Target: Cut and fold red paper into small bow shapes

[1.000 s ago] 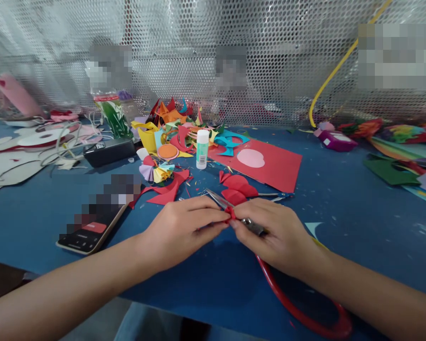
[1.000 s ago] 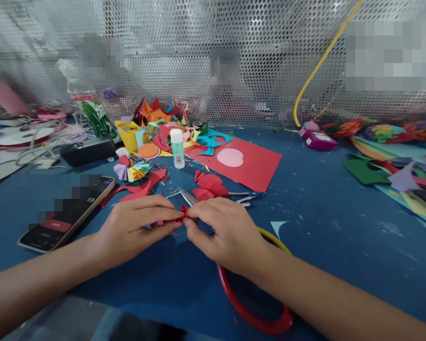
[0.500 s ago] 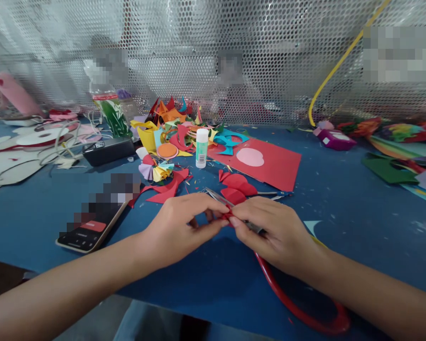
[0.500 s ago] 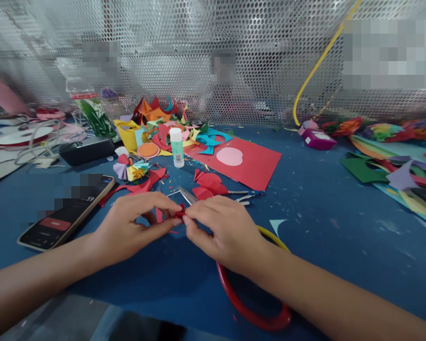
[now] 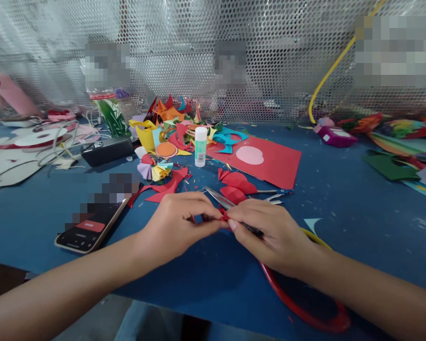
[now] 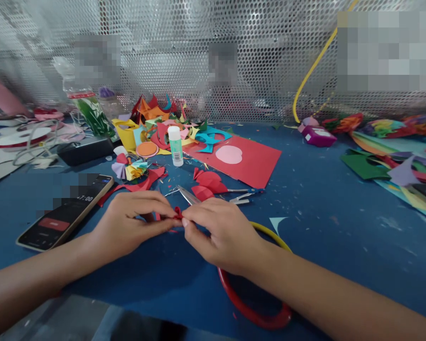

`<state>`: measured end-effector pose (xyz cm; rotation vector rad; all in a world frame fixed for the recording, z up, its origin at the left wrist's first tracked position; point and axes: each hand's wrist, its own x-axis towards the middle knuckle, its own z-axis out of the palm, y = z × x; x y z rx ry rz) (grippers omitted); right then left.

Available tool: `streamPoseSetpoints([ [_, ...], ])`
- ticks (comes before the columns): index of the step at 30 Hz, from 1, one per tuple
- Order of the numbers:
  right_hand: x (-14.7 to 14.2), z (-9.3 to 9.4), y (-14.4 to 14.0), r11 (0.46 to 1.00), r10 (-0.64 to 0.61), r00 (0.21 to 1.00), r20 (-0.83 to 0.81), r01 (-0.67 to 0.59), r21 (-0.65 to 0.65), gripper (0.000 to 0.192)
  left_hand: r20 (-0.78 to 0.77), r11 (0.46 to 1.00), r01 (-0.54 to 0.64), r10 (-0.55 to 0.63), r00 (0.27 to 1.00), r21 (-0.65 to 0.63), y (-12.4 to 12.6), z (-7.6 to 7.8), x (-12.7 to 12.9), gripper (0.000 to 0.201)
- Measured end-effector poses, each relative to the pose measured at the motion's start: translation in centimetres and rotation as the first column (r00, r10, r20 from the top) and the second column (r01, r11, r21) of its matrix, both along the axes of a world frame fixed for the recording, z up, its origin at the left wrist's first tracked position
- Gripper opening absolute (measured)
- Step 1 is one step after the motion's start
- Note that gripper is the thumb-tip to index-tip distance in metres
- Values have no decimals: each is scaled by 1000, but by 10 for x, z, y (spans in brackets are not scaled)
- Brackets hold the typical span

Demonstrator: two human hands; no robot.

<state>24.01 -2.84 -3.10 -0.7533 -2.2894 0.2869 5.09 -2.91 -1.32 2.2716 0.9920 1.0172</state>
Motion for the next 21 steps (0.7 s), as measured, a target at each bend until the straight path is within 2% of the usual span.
streamPoseSetpoints([
  [5, -2, 0, -2, 992, 17, 1000, 15, -15, -122, 20, -46, 1000, 5, -6, 999, -21, -1, -2, 0, 3],
  [10, -3, 1, -7, 986, 2, 999, 43, 6, -169, 21, -58, 999, 20, -23, 998, -50, -2, -3, 1, 6],
  [17, -3, 2, -7, 986, 6, 1000, 27, -2, -167, 18, -69, 999, 15, -17, 997, -29, 0, -4, 2, 12],
  [21, -2, 3, -3, 996, 7, 1000, 25, -5, -87, 18, 41, 998, 32, -30, 999, -53, 2, -1, -2, 14],
])
